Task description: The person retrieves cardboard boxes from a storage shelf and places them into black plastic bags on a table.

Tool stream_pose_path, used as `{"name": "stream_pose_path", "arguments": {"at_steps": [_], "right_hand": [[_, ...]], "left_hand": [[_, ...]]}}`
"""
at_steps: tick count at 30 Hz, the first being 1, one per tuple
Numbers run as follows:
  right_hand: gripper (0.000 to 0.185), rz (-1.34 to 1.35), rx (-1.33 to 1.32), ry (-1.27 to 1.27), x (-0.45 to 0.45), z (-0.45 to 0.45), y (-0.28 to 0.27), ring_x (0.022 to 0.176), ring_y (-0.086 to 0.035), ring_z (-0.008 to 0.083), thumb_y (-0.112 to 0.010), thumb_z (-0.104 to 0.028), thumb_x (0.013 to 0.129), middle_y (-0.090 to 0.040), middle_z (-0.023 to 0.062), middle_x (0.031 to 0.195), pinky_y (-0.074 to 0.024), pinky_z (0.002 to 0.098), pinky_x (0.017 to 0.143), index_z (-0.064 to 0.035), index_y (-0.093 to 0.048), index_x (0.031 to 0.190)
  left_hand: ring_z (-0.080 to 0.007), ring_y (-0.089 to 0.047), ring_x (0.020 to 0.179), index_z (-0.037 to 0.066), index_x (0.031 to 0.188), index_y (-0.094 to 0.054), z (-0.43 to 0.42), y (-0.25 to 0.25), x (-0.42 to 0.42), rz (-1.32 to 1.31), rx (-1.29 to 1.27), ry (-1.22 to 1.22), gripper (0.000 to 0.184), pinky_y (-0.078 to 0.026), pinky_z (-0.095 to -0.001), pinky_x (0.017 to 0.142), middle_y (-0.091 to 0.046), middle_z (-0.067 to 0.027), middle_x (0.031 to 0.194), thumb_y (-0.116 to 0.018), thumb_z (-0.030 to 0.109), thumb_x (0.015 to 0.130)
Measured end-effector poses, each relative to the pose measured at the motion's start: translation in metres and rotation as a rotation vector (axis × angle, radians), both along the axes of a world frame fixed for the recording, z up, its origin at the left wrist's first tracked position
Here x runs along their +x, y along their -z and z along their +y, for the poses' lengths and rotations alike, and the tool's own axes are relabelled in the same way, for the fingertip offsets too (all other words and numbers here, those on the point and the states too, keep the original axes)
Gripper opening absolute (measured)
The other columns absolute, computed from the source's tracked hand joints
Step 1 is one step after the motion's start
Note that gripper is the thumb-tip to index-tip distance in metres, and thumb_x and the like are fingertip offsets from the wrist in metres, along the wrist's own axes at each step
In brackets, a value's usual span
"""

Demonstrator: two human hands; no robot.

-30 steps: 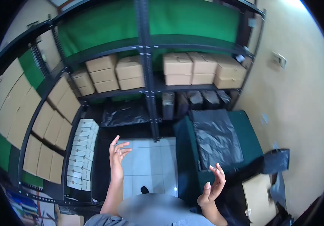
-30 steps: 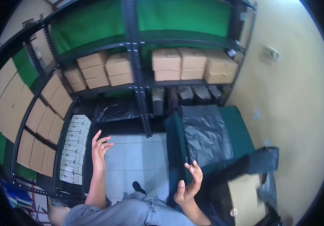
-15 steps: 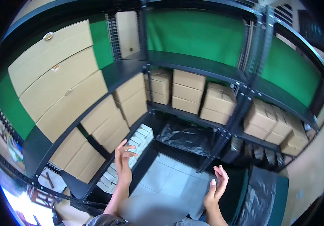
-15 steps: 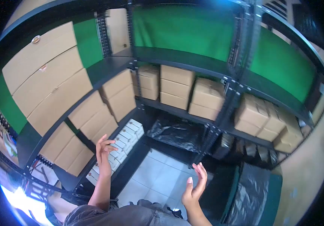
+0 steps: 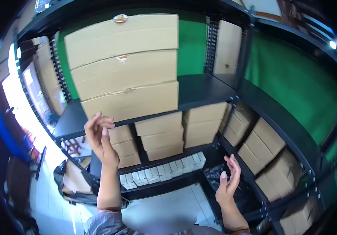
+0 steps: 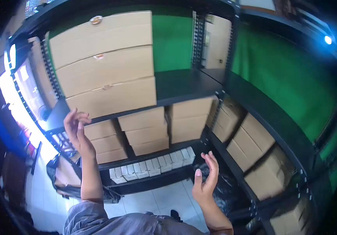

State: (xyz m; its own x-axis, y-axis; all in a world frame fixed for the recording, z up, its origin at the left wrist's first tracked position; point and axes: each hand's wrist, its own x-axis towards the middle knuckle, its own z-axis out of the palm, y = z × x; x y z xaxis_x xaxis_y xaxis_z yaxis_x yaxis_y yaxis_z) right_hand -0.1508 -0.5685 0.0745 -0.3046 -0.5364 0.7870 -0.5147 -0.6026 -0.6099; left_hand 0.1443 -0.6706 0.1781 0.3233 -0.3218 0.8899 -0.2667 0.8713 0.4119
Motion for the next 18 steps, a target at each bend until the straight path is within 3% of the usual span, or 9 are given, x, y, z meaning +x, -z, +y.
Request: {"name": "stream_pose_path", "arguments": {"at_steps": [3, 7, 9, 11, 13, 17, 18], "right_hand": [[0.042, 0.072, -0.078, -0.110, -0.015, -0.043, -0.027, 0.112, -0.050, 0.0321, -0.047, -0.018, 0.089, -0.040, 0.0242, 0.129, -0.0326, 0.0422, 0.098, 0.0056, -0.040, 0.123], [0.039, 0.155, -0.241, -0.172, -0.009, -0.103, -0.073, 0.114, -0.047, 0.0331, -0.047, -0.009, 0.087, -0.040, 0.0248, 0.129, -0.0306, 0.0421, 0.100, 0.0052, -0.041, 0.123], [0.038, 0.180, -0.317, -0.209, 0.004, -0.130, -0.101, 0.116, -0.047, 0.0319, -0.045, -0.006, 0.086, -0.042, 0.0244, 0.128, -0.0302, 0.0415, 0.101, 0.0049, -0.042, 0.123], [0.037, 0.134, -0.345, -0.271, 0.023, -0.153, -0.134, 0.117, -0.046, 0.0289, -0.045, -0.008, 0.088, -0.045, 0.0224, 0.126, -0.0318, 0.0392, 0.100, 0.0039, -0.042, 0.123], [0.037, 0.109, -0.333, -0.299, 0.042, -0.174, -0.166, 0.115, -0.048, 0.0260, -0.046, -0.011, 0.089, -0.048, 0.0190, 0.123, -0.0336, 0.0382, 0.099, 0.0012, -0.043, 0.124], [0.044, 0.007, -0.332, -0.436, 0.073, -0.229, -0.225, 0.119, -0.044, 0.0273, -0.050, -0.023, 0.091, -0.047, 0.0193, 0.124, -0.0348, 0.0386, 0.099, -0.0057, -0.039, 0.130], [0.050, -0.058, -0.311, -0.476, 0.079, -0.244, -0.238, 0.120, -0.042, 0.0278, -0.053, -0.026, 0.090, -0.045, 0.0199, 0.127, -0.0346, 0.0369, 0.099, -0.0034, -0.038, 0.131]], "left_hand": [[-0.0132, -0.050, 0.075, -0.001, 0.119, -0.045, -0.003, -0.020, 0.010, 0.043, 0.032, -0.066, 0.035, -0.040, -0.0259, 0.074, -0.054, -0.0097, 0.091, -0.042, 0.016, 0.088], [-0.0121, -0.050, 0.077, 0.000, 0.117, -0.047, -0.004, -0.036, 0.032, 0.085, 0.097, -0.205, 0.036, -0.041, -0.0260, 0.072, -0.054, -0.0086, 0.094, -0.042, 0.017, 0.086], [-0.0106, -0.047, 0.083, 0.002, 0.116, -0.048, -0.004, -0.053, 0.037, 0.084, 0.070, -0.268, 0.030, -0.040, -0.0237, 0.075, -0.054, -0.0069, 0.098, -0.043, 0.011, 0.088], [-0.0146, -0.043, 0.094, 0.004, 0.116, -0.050, -0.014, -0.071, 0.051, -0.028, 0.035, -0.503, 0.031, -0.038, -0.0288, 0.084, -0.049, -0.0091, 0.109, -0.048, 0.015, 0.087], [-0.0205, -0.044, 0.102, 0.004, 0.122, -0.046, -0.028, -0.091, 0.066, -0.051, 0.084, -0.574, 0.041, -0.036, -0.0337, 0.091, -0.046, -0.0131, 0.118, -0.052, 0.024, 0.086], [-0.0257, -0.041, 0.113, 0.003, 0.127, -0.041, -0.062, -0.131, 0.090, -0.041, 0.132, -0.430, 0.052, -0.033, -0.0367, 0.096, -0.040, -0.0166, 0.129, -0.053, 0.034, 0.087], [-0.0269, -0.039, 0.117, 0.002, 0.129, -0.039, -0.066, -0.140, 0.090, -0.045, 0.185, -0.413, 0.056, -0.032, -0.0378, 0.098, -0.039, -0.0176, 0.131, -0.052, 0.036, 0.087]]}}
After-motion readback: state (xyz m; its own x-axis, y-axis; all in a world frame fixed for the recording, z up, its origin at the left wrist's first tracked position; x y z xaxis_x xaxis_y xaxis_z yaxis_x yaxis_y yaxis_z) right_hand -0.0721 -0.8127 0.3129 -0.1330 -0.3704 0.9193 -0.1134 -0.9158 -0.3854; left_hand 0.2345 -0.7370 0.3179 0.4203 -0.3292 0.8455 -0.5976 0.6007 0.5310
